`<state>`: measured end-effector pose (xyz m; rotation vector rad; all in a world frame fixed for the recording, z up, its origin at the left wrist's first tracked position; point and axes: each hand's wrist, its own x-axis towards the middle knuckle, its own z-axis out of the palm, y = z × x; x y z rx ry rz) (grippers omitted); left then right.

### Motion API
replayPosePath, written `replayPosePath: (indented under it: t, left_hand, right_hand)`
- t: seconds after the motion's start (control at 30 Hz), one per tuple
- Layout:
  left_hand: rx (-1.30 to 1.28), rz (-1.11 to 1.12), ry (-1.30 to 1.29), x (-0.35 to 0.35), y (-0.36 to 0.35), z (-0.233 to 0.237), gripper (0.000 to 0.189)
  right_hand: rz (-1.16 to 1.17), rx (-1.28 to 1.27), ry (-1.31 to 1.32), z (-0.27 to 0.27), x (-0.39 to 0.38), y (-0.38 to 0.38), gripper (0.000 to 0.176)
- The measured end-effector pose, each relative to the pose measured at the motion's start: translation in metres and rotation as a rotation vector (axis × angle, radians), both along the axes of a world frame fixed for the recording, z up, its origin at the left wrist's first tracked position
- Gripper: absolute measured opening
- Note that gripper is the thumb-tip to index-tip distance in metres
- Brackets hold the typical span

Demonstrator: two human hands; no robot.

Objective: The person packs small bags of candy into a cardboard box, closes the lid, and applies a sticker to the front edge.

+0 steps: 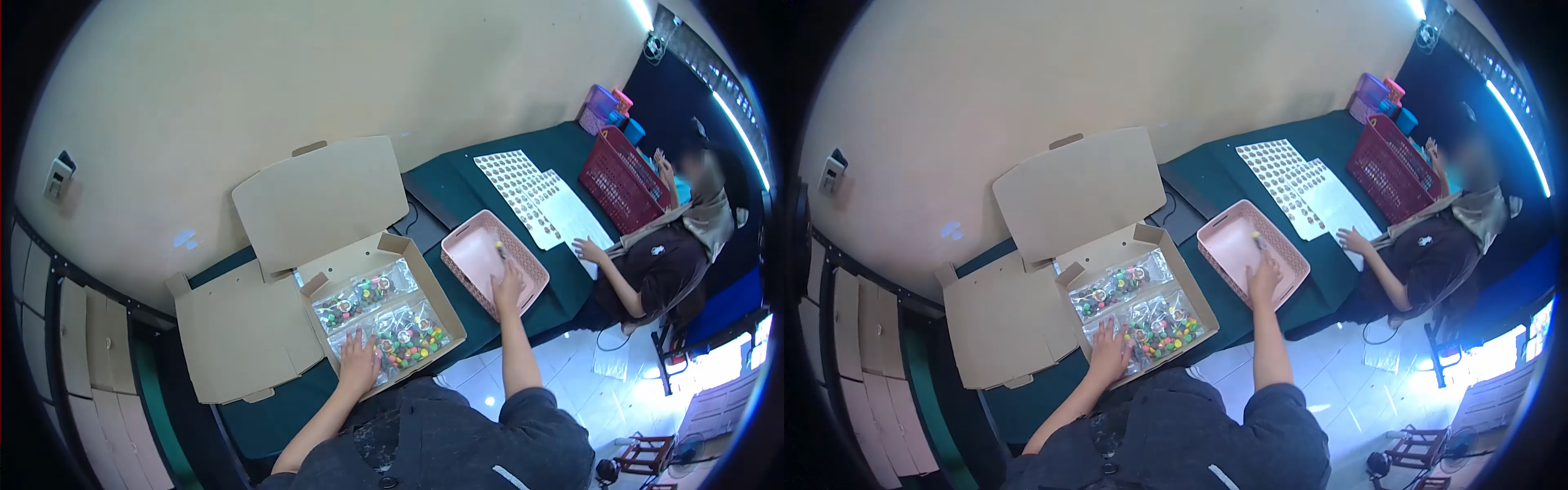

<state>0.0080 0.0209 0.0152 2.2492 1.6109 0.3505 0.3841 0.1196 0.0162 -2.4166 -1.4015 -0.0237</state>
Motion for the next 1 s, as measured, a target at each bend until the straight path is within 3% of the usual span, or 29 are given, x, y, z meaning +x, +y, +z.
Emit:
replayPosePath:
  t: [0.07, 0.13, 0.2, 0.23, 0.27, 0.33, 0.47, 0.53, 0.6, 0.67, 0.73, 0.8, 1.0]
  left_hand:
    - [-0.014, -0.012, -0.125, 0.000, 0.012, 0.011, 0.047]
    - [-0.029, -0.012, -0.244, 0.004, 0.023, 0.024, 0.046]
    - [-0.106, -0.057, -0.823, 0.009, 0.036, 0.040, 0.046]
    - [-0.169, 0.012, -1.006, 0.015, 0.037, 0.049, 0.047]
    - [-0.165, 0.036, -1.000, 0.020, 0.034, 0.052, 0.047]
    - [-0.275, 0.237, -1.581, 0.030, 0.031, 0.067, 0.043]
    - [-0.206, 0.378, -1.553, 0.012, 0.022, 0.096, 0.035]
    - [-0.154, 0.404, -1.573, 0.001, 0.022, 0.111, 0.032]
    - [-0.168, 0.359, -1.484, -0.013, 0.018, 0.110, 0.031]
    - [-0.183, 0.328, -1.473, -0.014, 0.013, 0.106, 0.032]
    - [-0.218, 0.296, -1.422, -0.008, 0.006, 0.104, 0.035]
    - [-0.193, 0.310, -1.428, -0.005, 0.006, 0.101, 0.037]
    - [-0.289, 0.356, -1.455, -0.010, -0.001, 0.111, 0.035]
  right_hand:
    - [0.217, 0.492, -0.091, 0.007, -0.027, -0.001, 0.032]
    - [0.406, 0.748, 0.088, 0.034, -0.083, -0.010, 0.020]
    - [0.698, 0.744, 0.220, 0.064, -0.143, -0.030, 0.019]
    - [0.825, 0.685, 0.283, 0.061, -0.166, -0.041, 0.021]
    - [0.948, 0.626, 0.347, 0.059, -0.186, -0.052, 0.022]
    - [1.088, 0.657, 0.482, 0.074, -0.224, -0.068, 0.024]
    - [1.210, 0.533, 0.615, 0.090, -0.245, -0.082, 0.026]
    - [1.140, 0.679, 0.669, 0.086, -0.235, -0.080, 0.034]
    - [1.042, 0.627, 0.644, 0.095, -0.236, -0.077, 0.041]
    - [0.854, 0.381, 1.105, 0.124, -0.247, -0.071, 0.052]
    - [0.852, 0.312, 1.171, 0.115, -0.251, -0.070, 0.048]
    - [0.802, -0.196, 1.571, 0.115, -0.248, -0.070, 0.038]
    - [0.799, -0.186, 1.588, 0.101, -0.245, -0.071, 0.033]
